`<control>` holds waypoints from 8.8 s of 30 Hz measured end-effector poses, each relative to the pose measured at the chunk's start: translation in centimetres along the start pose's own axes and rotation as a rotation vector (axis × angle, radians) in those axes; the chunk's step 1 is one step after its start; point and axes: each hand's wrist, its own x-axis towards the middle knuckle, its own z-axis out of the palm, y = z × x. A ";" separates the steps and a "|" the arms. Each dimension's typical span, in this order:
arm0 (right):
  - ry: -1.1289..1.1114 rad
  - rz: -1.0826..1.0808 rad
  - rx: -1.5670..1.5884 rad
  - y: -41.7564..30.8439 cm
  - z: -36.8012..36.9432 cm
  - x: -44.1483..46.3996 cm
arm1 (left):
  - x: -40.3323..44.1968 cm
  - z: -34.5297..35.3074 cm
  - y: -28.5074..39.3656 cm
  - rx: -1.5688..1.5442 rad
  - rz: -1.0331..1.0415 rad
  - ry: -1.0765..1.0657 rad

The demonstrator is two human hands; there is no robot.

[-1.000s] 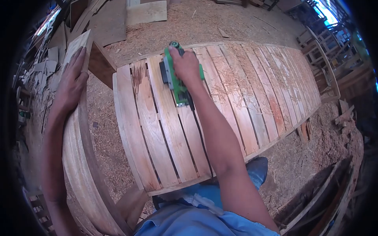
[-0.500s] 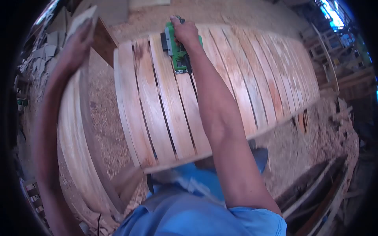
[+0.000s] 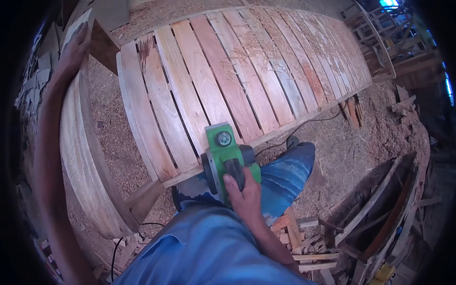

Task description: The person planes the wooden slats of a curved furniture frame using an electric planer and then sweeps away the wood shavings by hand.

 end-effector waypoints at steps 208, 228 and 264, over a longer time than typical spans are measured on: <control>-0.068 -0.099 -0.052 -2.2 1.5 4.3 | 0.7 1.5 -0.2 0.218 -0.183 -0.030; -0.015 -0.363 -0.118 -10.7 13.7 21.9 | -1.3 -1.8 5.9 0.218 -0.246 -0.030; -0.165 -0.121 -0.103 -3.7 8.7 -0.1 | -0.5 -1.0 3.8 0.146 -0.162 -0.018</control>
